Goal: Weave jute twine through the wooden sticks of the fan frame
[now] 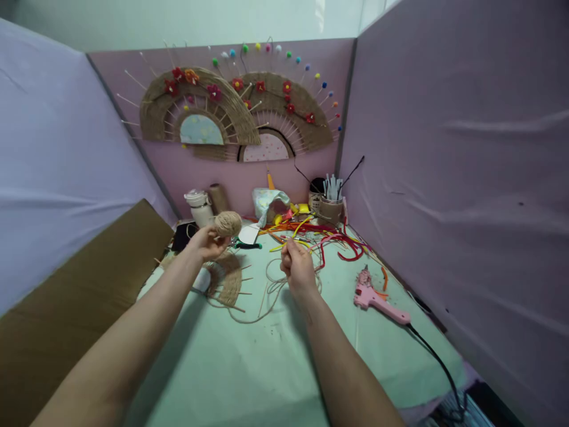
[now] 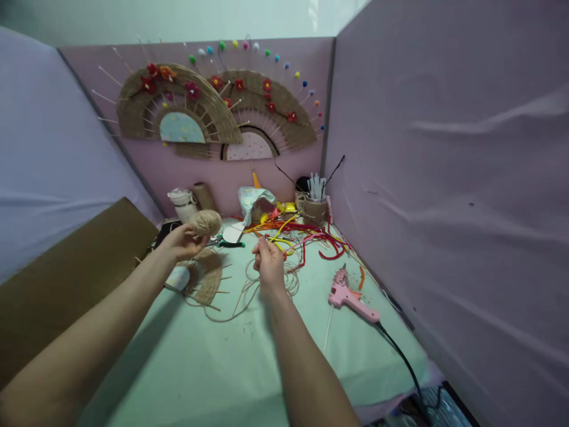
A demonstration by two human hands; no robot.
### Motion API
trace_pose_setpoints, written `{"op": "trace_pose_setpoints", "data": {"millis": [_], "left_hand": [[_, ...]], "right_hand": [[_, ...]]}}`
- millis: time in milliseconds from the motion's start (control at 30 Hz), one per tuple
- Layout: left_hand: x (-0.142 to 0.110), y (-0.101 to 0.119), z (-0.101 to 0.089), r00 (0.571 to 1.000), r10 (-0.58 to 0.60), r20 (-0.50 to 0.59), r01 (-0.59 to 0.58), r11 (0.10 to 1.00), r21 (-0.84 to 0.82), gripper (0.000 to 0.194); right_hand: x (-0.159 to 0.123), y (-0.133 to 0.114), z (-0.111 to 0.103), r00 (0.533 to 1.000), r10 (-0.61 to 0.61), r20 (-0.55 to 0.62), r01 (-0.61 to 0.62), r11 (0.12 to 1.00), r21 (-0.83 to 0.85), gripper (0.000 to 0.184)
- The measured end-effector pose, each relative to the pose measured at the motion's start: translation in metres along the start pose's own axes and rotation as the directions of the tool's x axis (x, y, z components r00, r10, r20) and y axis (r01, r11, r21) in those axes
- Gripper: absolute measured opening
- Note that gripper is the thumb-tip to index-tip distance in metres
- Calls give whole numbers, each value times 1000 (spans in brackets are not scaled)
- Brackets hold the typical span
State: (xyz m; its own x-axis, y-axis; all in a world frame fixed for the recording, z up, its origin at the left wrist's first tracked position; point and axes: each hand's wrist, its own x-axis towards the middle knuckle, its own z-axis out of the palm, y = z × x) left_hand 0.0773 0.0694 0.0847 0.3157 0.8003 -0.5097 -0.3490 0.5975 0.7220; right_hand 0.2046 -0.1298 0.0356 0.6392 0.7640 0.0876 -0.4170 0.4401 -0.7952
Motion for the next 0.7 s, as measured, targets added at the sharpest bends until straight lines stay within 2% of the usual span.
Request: {"op": "trace_pose_setpoints", "data": {"millis": [33, 133, 200, 300, 433, 700], "left_hand": [[7, -4, 4, 997, -72, -2, 72, 997, 1, 11], [28, -13, 20, 991, -130, -19, 129, 991, -26, 6], [40, -15, 31, 993, -101, -53, 97, 993, -70, 7], [52, -15, 41, 998, -14, -67, 6, 993, -122, 26], [53, -23, 35, 996, 50, -71, -58, 993, -104, 32], [34, -40, 8, 981, 132, -140, -136, 991, -20, 12]], "right_hand": [[0, 3, 1, 1000, 6, -20, -6, 1000, -18, 40], [-2, 13, 6, 1000, 6, -3, -6, 988, -153, 40], [-7, 16, 9, 999, -4, 46, 15, 968, -251, 41], [-15, 11, 15, 992, -9, 127, 56, 926, -373, 42], [-23, 3, 21, 985, -17, 171, 88, 906, -414, 42], [-32, 5, 26, 976, 13, 217, 49, 959, -279, 39]]}}
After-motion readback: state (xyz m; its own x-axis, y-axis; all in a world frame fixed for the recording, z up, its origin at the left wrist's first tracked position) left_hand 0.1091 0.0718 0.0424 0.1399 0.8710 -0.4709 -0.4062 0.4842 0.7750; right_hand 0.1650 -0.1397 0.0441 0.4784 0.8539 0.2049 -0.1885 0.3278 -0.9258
